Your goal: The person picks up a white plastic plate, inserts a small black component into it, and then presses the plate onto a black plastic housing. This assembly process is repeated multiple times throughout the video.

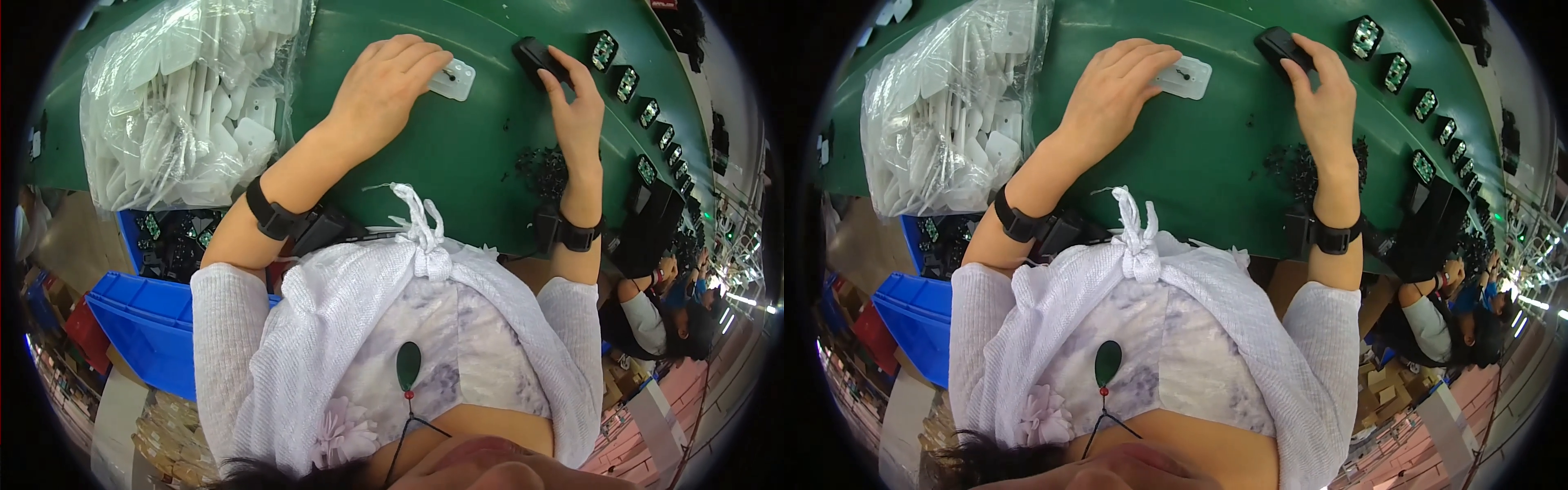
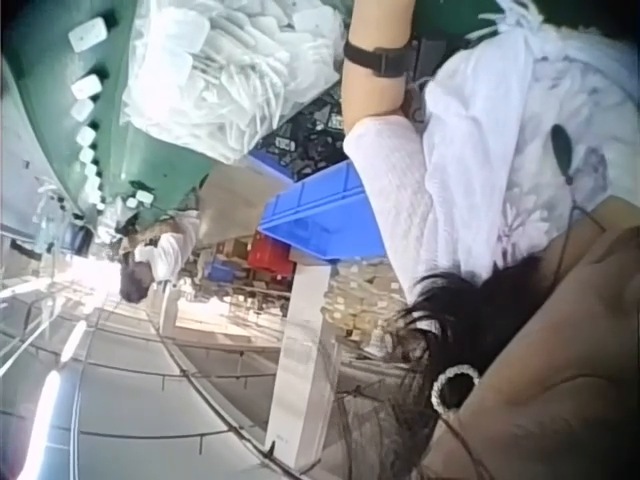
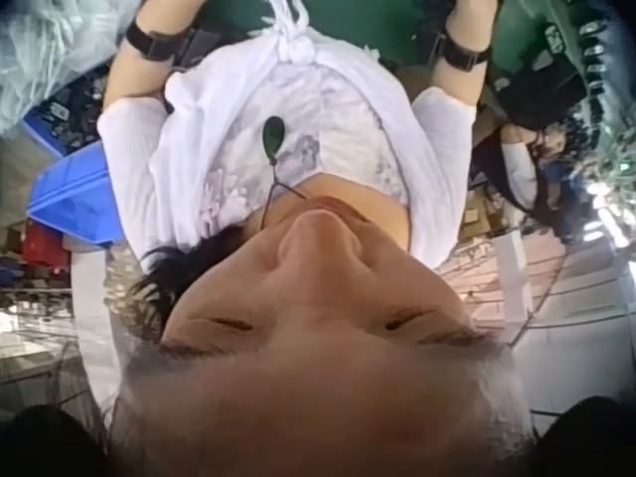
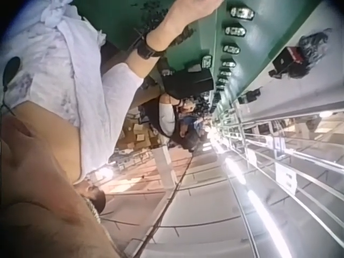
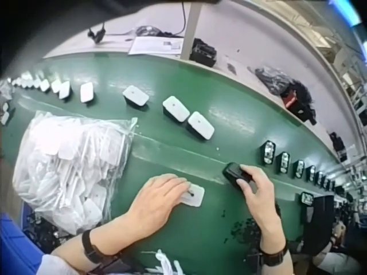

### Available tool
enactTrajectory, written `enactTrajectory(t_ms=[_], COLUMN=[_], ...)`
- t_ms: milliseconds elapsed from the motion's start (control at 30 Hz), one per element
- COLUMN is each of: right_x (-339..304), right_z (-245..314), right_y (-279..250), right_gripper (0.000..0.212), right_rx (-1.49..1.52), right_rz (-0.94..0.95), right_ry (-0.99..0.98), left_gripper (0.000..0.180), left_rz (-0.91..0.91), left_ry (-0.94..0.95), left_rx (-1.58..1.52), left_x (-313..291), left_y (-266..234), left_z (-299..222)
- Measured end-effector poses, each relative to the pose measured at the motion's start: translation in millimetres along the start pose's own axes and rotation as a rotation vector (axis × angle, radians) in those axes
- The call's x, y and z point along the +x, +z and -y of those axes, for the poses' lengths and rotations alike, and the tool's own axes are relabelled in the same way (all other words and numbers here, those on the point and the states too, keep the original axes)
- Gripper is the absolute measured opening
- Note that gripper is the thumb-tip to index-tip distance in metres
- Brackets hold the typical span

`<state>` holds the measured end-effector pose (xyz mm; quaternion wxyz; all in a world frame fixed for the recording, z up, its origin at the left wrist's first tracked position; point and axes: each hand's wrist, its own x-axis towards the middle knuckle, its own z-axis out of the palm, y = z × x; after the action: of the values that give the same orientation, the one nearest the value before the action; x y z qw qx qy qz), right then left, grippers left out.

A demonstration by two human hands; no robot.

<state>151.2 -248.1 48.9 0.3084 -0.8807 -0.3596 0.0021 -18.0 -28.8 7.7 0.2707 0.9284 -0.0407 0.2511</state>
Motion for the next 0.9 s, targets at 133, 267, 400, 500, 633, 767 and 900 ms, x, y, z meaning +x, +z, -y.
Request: enactTrajectory(t_ms=[133,267,400,500,633,767,900], right_x=[-6,-14,-14,-13,-13,-21,-25], right_z=[27,60,71,74,77,75,68], right_y=[9,15,29,37,43,51,57], right_gripper=[0.033,0.034,0.034,0.034,0.035,0.039,0.043], right_rx=[0.218,0.180,0.156,0.121,0.010,-0.085,-0.111], right_rz=[-0.005,0.030,0.092,0.139,0.136,0.072,0.011], right_ry=[-0.027,-0.251,-0.356,-0.371,-0.385,-0.434,-0.479], left_gripper=[0.044,0.045,0.045,0.049,0.053,0.052,0.051], left_rz=[-0.076,-0.085,-0.073,-0.047,0.071,0.096,0.121], left_ry=[-0.138,-0.285,-0.239,-0.221,-0.132,-0.094,-0.065], left_rx=[-0.250,-0.326,-0.342,-0.401,-0.173,0.049,0.109], left_x=[-2,-7,-9,-9,-15,-19,-18], left_y=[-6,-16,-19,-19,-17,-18,-21], left_z=[2,7,4,2,6,-4,-9])
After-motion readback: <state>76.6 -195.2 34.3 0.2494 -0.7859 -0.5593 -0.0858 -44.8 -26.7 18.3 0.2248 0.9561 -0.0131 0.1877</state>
